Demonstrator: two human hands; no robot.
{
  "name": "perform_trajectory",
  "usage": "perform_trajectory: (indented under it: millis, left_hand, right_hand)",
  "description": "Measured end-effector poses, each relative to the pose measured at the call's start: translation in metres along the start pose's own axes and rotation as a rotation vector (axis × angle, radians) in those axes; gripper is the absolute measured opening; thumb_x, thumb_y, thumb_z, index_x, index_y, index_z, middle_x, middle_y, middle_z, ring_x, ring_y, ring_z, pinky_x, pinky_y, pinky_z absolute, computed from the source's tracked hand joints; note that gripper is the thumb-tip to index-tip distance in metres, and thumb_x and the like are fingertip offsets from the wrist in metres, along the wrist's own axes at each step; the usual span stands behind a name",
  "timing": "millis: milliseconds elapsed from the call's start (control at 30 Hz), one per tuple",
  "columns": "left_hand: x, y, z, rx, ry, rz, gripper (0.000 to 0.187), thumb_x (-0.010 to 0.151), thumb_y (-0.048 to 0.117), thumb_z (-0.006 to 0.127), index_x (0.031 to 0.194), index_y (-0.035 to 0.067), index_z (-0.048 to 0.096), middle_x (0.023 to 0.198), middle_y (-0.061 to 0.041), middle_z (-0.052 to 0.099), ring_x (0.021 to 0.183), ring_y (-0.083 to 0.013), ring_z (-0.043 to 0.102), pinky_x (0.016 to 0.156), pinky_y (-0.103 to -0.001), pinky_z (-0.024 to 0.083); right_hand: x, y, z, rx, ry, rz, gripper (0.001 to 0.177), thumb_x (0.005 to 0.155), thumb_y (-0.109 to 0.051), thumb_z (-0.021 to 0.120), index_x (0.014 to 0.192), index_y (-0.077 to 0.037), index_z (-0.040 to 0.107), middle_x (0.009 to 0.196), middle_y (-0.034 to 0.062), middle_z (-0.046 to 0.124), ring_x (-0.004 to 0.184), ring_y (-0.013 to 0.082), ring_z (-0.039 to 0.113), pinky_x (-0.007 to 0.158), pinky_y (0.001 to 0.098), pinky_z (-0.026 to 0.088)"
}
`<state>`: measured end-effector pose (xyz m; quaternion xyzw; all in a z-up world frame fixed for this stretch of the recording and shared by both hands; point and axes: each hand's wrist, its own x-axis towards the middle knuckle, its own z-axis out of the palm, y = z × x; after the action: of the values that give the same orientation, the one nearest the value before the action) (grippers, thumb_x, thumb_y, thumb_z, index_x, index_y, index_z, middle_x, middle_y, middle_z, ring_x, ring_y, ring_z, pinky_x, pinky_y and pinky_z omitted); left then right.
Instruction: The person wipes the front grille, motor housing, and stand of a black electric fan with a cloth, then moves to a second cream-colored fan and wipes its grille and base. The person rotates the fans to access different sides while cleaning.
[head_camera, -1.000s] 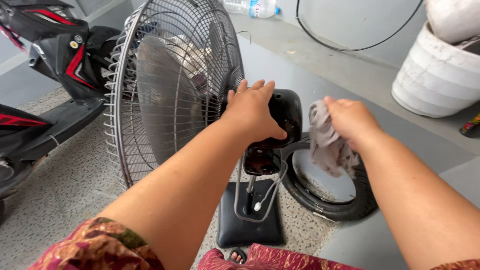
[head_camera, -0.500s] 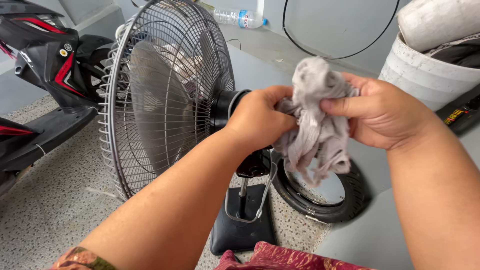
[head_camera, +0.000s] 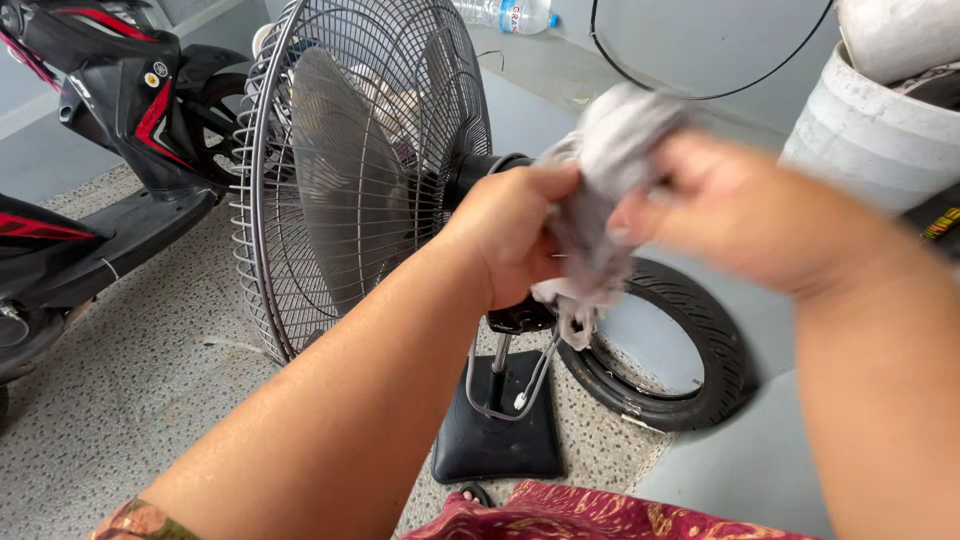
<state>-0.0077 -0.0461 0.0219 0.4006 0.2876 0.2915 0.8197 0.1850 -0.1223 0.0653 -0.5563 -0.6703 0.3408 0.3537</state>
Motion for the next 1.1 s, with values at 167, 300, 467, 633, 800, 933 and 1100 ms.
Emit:
perform_trajectory:
  millis: [167, 300, 467, 633, 800, 933, 1100]
  left_hand:
    - [-0.022, 0.009, -0.002, 0.591, -0.068, 0.146, 0.035, 0.088, 0.032, 0.066, 0.113, 0.008, 0.069, 0.103, -0.006, 0.073, 0.089, -0.0229, 0.075, 0.083, -0.037, 0.059]
    - [-0.036, 0.028, -0.017, 1.148, 0.431, 1.028, 0.024, 0.084, 0.027, 0.078, 0.102, 0.010, 0.076, 0.099, -0.006, 0.076, 0.093, -0.0204, 0.077, 0.084, -0.030, 0.059]
    - [-0.051, 0.073, -0.049, 1.822, 0.940, 1.067, 0.046, 0.077, 0.035, 0.088, 0.119, 0.022, 0.073, 0.114, -0.009, 0.071, 0.116, -0.0376, 0.063, 0.094, -0.064, 0.047]
    - [-0.066, 0.085, -0.060, 1.898, 1.200, 0.614, 0.108, 0.047, 0.062, 0.092, 0.139, 0.023, 0.050, 0.135, -0.017, 0.052, 0.119, -0.0519, 0.056, 0.078, -0.068, 0.054]
    - [-0.071, 0.084, -0.053, 1.794, 1.060, 0.426, 0.105, 0.061, 0.056, 0.094, 0.146, 0.025, 0.042, 0.139, -0.018, 0.048, 0.120, -0.0486, 0.054, 0.084, -0.063, 0.053]
    - [-0.073, 0.085, -0.056, 1.790, 1.051, 0.480, 0.107, 0.055, 0.054, 0.095, 0.145, 0.026, 0.045, 0.141, -0.017, 0.050, 0.123, -0.0500, 0.054, 0.082, -0.064, 0.052]
    - [-0.073, 0.085, -0.065, 1.786, 1.012, 0.550, 0.102, 0.054, 0.056, 0.097, 0.140, 0.025, 0.052, 0.138, -0.016, 0.055, 0.123, -0.0493, 0.053, 0.081, -0.063, 0.052]
  right_hand:
    - [0.026, 0.011, 0.026, -0.237, 0.068, 0.019, 0.044, 0.078, 0.004, 0.061, 0.121, -0.006, 0.067, 0.105, 0.0051, 0.075, 0.094, 0.0136, 0.070, 0.084, 0.0329, 0.057]
    - [0.064, -0.006, 0.011, -0.354, 0.257, -0.358, 0.032, 0.090, 0.002, 0.063, 0.120, -0.008, 0.071, 0.108, 0.0045, 0.076, 0.096, 0.0142, 0.070, 0.080, 0.0319, 0.055]
    - [0.121, -0.022, 0.030, -0.243, 0.212, -0.092, 0.023, 0.087, -0.017, 0.071, 0.110, -0.012, 0.072, 0.096, 0.0064, 0.075, 0.075, 0.0206, 0.074, 0.064, 0.0401, 0.061]
    - [0.143, 0.040, 0.077, -1.024, 0.096, -0.164, 0.054, 0.096, -0.054, 0.055, 0.104, -0.006, 0.077, 0.117, 0.0200, 0.070, 0.105, 0.0443, 0.064, 0.089, 0.0525, 0.051]
    - [0.185, 0.061, 0.048, -1.140, -0.146, 0.077, 0.050, 0.100, -0.049, 0.048, 0.121, -0.013, 0.075, 0.120, 0.0203, 0.073, 0.103, 0.0446, 0.070, 0.097, 0.0535, 0.054]
    - [0.175, 0.077, 0.026, -0.550, -0.027, 0.741, 0.048, 0.098, -0.051, 0.059, 0.125, -0.014, 0.072, 0.128, 0.0162, 0.064, 0.111, 0.0381, 0.061, 0.094, 0.0632, 0.047]
    - [0.164, 0.054, 0.025, -0.443, -0.008, 0.722, 0.048, 0.097, -0.044, 0.062, 0.131, -0.010, 0.068, 0.137, 0.0224, 0.065, 0.124, 0.0404, 0.058, 0.098, 0.0674, 0.045]
